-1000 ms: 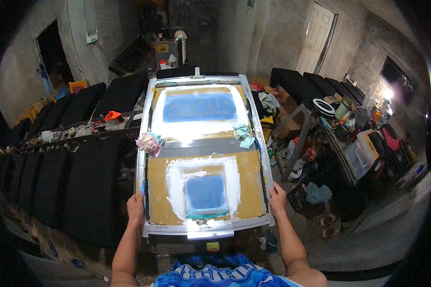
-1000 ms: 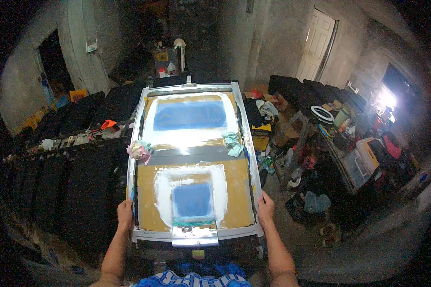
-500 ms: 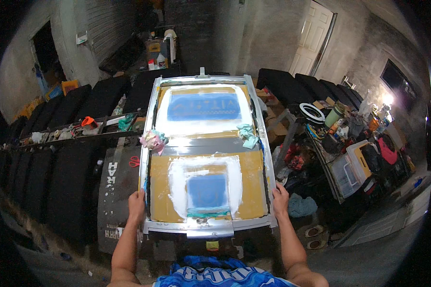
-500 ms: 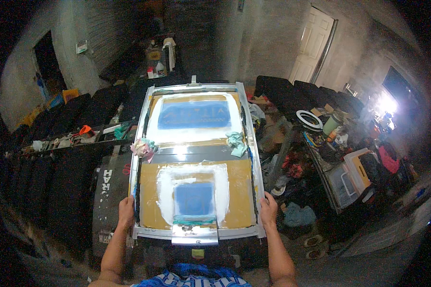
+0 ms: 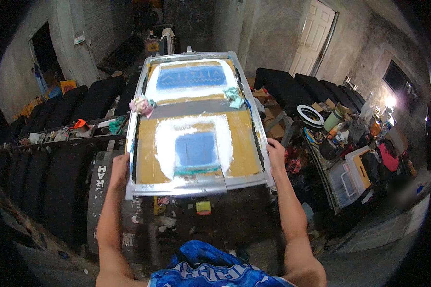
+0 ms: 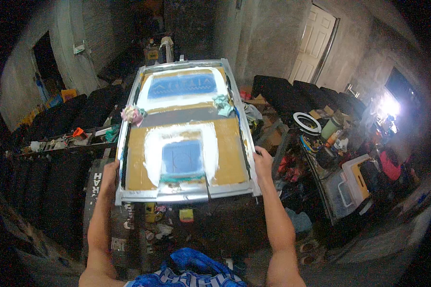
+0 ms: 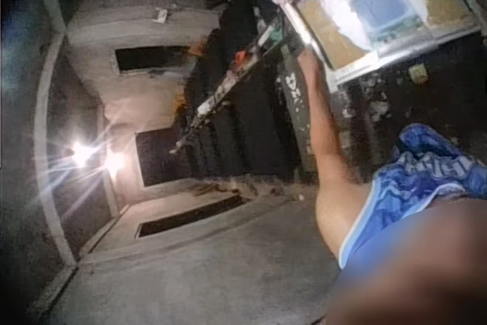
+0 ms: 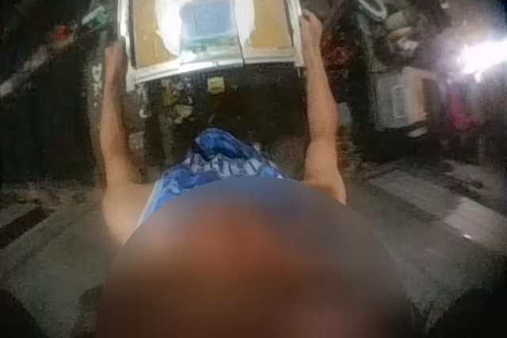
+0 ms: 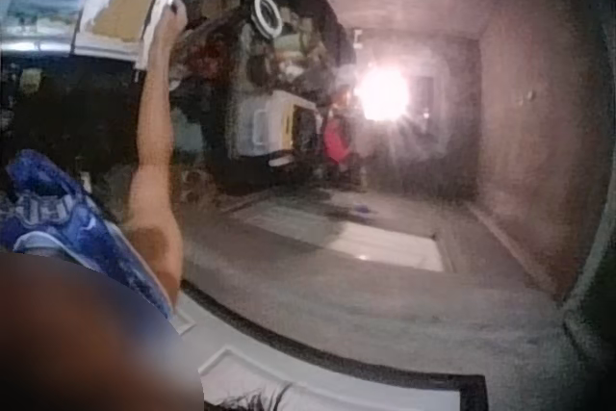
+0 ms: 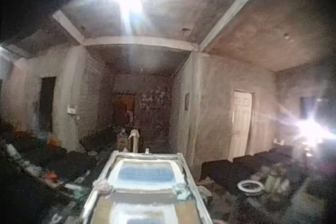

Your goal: The person places a black t-shirt on a printing platen and smooths it flat. They then move a dual screen printing frame into position, open a white container with a red lid, and pour a small amount of white liquid onto the screen mesh before closing the container.

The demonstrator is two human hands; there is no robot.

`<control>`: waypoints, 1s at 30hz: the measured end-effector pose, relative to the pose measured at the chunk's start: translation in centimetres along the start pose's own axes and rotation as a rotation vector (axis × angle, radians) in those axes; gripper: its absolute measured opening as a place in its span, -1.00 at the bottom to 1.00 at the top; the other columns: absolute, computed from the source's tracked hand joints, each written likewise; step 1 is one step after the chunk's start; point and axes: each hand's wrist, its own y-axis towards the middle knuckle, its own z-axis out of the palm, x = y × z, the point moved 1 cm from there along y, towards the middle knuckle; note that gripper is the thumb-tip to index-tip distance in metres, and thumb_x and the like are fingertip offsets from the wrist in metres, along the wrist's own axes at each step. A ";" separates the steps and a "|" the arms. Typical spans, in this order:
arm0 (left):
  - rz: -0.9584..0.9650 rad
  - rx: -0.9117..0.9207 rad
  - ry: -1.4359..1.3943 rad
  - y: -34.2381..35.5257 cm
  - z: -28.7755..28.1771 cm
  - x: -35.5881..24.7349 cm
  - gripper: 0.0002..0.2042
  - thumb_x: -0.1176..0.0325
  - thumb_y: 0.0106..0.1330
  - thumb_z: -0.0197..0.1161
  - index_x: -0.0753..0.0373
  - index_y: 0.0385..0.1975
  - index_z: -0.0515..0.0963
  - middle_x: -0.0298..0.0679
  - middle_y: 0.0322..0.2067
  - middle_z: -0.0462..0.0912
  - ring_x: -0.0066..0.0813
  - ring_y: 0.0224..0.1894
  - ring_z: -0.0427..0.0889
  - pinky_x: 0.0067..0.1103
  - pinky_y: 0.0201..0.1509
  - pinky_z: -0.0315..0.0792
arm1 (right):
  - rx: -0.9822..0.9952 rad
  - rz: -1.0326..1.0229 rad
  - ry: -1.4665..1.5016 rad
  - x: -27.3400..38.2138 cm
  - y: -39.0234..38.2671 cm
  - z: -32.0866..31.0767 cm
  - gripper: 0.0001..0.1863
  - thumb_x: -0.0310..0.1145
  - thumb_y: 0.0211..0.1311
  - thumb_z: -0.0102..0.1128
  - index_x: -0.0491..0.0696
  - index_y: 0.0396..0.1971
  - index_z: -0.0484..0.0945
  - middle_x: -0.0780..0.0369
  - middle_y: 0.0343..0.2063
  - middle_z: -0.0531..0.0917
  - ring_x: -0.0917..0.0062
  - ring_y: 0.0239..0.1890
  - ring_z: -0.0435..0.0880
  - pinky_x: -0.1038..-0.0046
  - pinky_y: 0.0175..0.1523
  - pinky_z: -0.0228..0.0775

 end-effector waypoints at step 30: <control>0.030 0.005 -0.024 24.1 -7.9 -1.7 -0.80 0.29 0.42 0.23 0.31 -0.34 0.58 -0.43 -0.58 0.50 -0.69 -0.67 0.33 -0.65 -0.62 0.17 | 0.104 0.031 0.174 -4.8 14.3 24.5 -0.58 -0.52 0.20 0.32 -0.23 0.08 0.53 0.18 -0.41 0.69 0.58 -0.38 0.62 0.51 -0.25 0.42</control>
